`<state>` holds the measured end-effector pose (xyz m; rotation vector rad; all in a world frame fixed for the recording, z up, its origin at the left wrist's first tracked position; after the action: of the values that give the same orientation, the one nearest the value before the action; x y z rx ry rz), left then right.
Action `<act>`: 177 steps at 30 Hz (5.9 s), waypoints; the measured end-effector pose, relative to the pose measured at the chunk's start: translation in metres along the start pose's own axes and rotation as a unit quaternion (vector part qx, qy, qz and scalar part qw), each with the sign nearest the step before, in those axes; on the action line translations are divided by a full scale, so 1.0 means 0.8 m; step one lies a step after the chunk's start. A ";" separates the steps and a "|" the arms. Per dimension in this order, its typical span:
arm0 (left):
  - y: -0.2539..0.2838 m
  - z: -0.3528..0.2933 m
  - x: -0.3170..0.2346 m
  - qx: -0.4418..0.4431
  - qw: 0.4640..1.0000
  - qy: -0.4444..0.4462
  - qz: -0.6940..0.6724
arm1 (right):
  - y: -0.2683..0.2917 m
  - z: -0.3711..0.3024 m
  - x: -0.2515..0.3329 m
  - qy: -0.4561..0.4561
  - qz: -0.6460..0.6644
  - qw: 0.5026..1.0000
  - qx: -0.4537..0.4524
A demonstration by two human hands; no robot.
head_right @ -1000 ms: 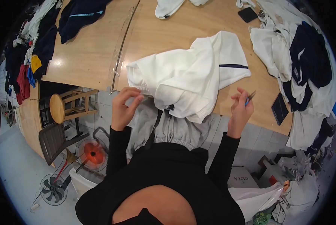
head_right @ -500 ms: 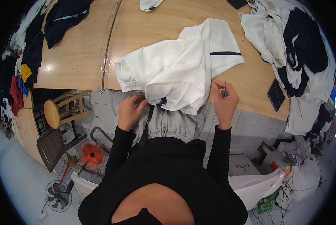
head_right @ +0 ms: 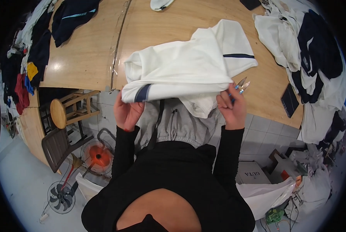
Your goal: Trimming loose threads from a pair of white athletic shorts using small thread snips.
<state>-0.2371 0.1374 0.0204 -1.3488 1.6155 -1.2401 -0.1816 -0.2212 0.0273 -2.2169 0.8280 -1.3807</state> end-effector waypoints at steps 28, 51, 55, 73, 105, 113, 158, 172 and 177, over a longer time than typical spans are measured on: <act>-0.062 0.020 0.004 0.069 0.977 -0.091 0.177 | -0.104 -0.029 0.018 -0.021 -0.052 0.993 0.108; -0.104 0.023 0.020 0.060 0.956 -0.054 0.283 | -0.107 -0.025 0.003 -0.045 -0.056 0.997 0.021; -0.107 0.027 0.018 0.072 0.961 -0.057 0.262 | -0.107 -0.022 0.003 -0.047 -0.047 0.997 0.037; -0.062 0.045 -0.038 -0.187 0.881 -0.281 0.331 | -0.132 -0.017 -0.011 -0.033 0.025 0.994 0.101; -0.435 0.113 0.082 0.332 0.772 -0.323 0.436 | -0.108 -0.028 0.035 0.103 -0.115 0.988 0.004; -0.535 0.015 0.090 0.468 0.795 -0.239 0.302 | -0.074 -0.044 0.060 0.113 0.004 0.991 -0.076; -0.158 0.063 0.078 0.009 0.941 -0.108 0.319 | -0.124 -0.063 0.023 0.163 -0.455 0.872 -0.079; -0.162 0.037 0.111 -0.008 0.929 -0.095 0.357 | -0.228 -0.112 0.041 0.411 -0.505 0.758 0.039; -0.155 0.030 0.117 -0.043 0.898 -0.077 0.432 | -0.229 -0.106 0.035 0.510 -0.552 0.657 0.060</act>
<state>-0.1966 0.0399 0.1367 -0.5910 1.8463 -0.5079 -0.1985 -0.1054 0.1939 -1.5766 -0.6412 -3.2125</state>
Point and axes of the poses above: each hand's wrist, its own z-axis towards the middle knuckle, its own y-axis out of the back of the hand, x = y × z, the point moved 6 cm from there along z, towards the middle knuckle, and after that the axes turned 2 degrees about y, right-handed, at the moved point
